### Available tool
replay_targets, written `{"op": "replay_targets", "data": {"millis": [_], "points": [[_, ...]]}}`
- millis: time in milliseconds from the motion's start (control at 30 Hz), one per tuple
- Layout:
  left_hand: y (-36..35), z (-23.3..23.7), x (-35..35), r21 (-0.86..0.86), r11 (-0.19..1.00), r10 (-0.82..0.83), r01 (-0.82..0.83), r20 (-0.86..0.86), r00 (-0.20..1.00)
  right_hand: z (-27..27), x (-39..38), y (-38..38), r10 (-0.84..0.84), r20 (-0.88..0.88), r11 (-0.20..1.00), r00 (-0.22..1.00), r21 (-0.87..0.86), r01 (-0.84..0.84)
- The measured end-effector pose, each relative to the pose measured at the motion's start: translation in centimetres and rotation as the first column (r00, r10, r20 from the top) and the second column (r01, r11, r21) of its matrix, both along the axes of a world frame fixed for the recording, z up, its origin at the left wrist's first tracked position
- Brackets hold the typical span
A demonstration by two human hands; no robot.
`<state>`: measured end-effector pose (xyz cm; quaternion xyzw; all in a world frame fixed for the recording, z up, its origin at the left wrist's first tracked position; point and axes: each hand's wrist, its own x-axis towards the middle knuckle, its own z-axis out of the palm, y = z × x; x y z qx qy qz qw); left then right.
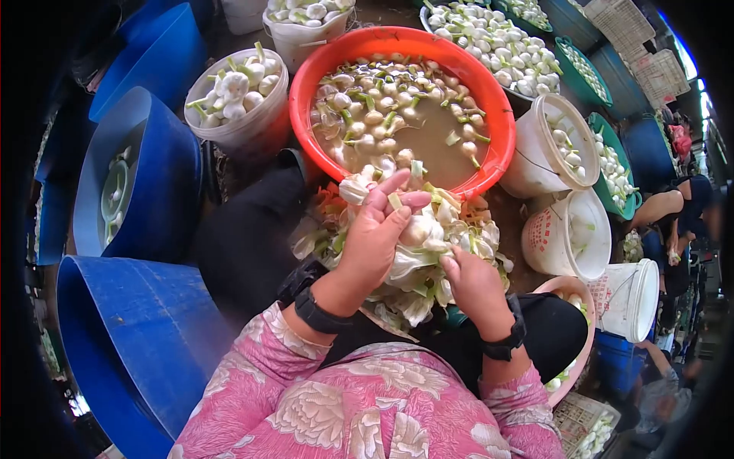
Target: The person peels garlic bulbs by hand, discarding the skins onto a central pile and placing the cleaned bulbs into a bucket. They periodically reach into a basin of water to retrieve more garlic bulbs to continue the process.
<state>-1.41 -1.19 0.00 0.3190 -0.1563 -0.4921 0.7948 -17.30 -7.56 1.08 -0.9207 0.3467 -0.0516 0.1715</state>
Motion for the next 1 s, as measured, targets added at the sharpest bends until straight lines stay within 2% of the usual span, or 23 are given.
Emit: {"op": "replay_targets", "data": {"millis": [33, 67, 100, 200, 233, 333, 367, 400, 433, 467, 500, 567, 600, 633, 667, 700, 767, 833, 933, 967, 1000], "points": [[0.2, 0.0, 0.1, -0.004, 1.0, -0.007, 0.007, 0.062, 0.998, 0.7, 0.6, 0.0, -0.114, 0.138, 0.954, 0.984, 0.293, 0.07], [0.7, -0.1, -0.1, 0.007, 1.0, -0.018, 0.017, 0.121, 0.993, 1.8, 1.4, 0.5, -0.269, 0.225, 0.811, 0.936, 0.577, 0.094], [0.7, 0.1, -0.3, -0.001, 1.0, -0.01, 0.011, 0.126, 0.992, 2.4, 2.2, 1.0, -0.441, 0.259, 0.591, 0.859, 0.804, 0.062], [1.0, 0.2, -0.6, -0.056, 0.985, -0.153, 0.162, 0.138, 0.979, 1.9, 4.0, 1.5, -0.457, 0.365, 0.527, 0.811, 0.846, -0.083], [1.2, 0.3, -0.4, -0.102, 0.977, -0.174, 0.185, 0.108, 0.979, 1.7, 3.9, 1.2, -0.413, 0.362, 0.564, 0.835, 0.822, -0.078], [1.1, 0.4, 1.3, -0.062, 0.992, -0.122, 0.111, -0.209, 0.97, 1.8, 3.6, 0.4, -0.459, 0.344, 0.401, 0.82, 0.903, -0.154], [1.1, 0.3, 2.0, 0.099, 0.982, -0.143, 0.158, -0.146, 0.979, 2.2, 3.9, 0.6, -0.424, 0.405, 0.493, 0.81, 0.853, -0.169], [1.0, 0.6, 2.0, 0.142, 0.95, -0.274, 0.28, -0.058, 0.96, 2.0, 3.8, 0.2, -0.248, 0.469, 0.721, 0.848, 0.674, -0.161], [0.9, 1.0, 2.0, 0.195, 0.9, -0.402, 0.39, 0.026, 0.915, 1.7, 3.4, -0.4, -0.058, 0.477, 0.884, 0.877, 0.434, -0.177], [0.9, 1.1, 1.9, 0.259, 0.833, -0.527, 0.489, 0.101, 0.844, 1.8, 3.3, -0.7, 0.012, 0.448, 0.925, 0.894, 0.334, -0.179], [0.9, 0.7, 1.7, 0.22, 0.845, -0.519, 0.488, 0.111, 0.848, 2.1, 3.2, -0.9, 0.074, 0.412, 0.956, 0.908, 0.228, -0.182], [0.6, 0.6, 1.5, 0.233, 0.864, -0.476, 0.447, 0.089, 0.875, 3.7, 3.0, -0.9, -0.027, 0.367, 0.923, 0.93, 0.367, -0.118], [0.5, 0.7, 1.4, 0.238, 0.874, -0.452, 0.424, 0.079, 0.888, 3.5, 3.0, -0.9, -0.142, 0.401, 0.899, 0.905, 0.435, -0.052], [0.5, -0.1, 1.3, 0.196, 0.889, -0.413, 0.413, -0.043, 0.91, 3.0, 3.0, -0.8, -0.254, 0.427, 0.864, 0.868, 0.503, 0.006], [0.4, -0.4, 1.0, 0.135, 0.919, -0.36, 0.369, -0.087, 0.929, 2.5, 3.0, -0.7, -0.366, 0.444, 0.82, 0.818, 0.57, 0.057], [0.3, -0.5, 0.8, 0.076, 0.943, -0.313, 0.324, -0.132, 0.941, 2.2, 2.5, -1.2, -0.356, 0.343, 0.67, 0.869, 0.742, -0.019], [0.2, -1.0, 0.3, 0.007, 0.969, -0.243, 0.249, -0.181, 0.953, 1.6, 2.6, -0.3, -0.281, 0.39, 0.686, 0.877, 0.72, -0.1], [0.3, -1.0, -0.4, -0.025, 0.964, -0.264, 0.264, -0.201, 0.943, 1.2, 3.1, 0.5, -0.229, 0.452, 0.731, 0.862, 0.665, -0.155], [0.6, -1.2, -0.7, 0.02, 0.961, -0.269, 0.276, -0.176, 0.947, 2.5, 2.7, -0.2, -0.191, 0.293, 0.653, 0.937, 0.751, -0.102], [0.7, -1.2, -0.6, 0.048, 0.96, -0.265, 0.276, -0.155, 0.952, 2.4, 2.3, -0.2, -0.206, 0.309, 0.648, 0.928, 0.754, -0.107], [0.8, -1.0, -0.6, 0.035, 0.96, -0.27, 0.277, -0.126, 0.955, 2.1, 2.1, -0.2, -0.29, 0.344, 0.564, 0.893, 0.816, -0.131]]}}
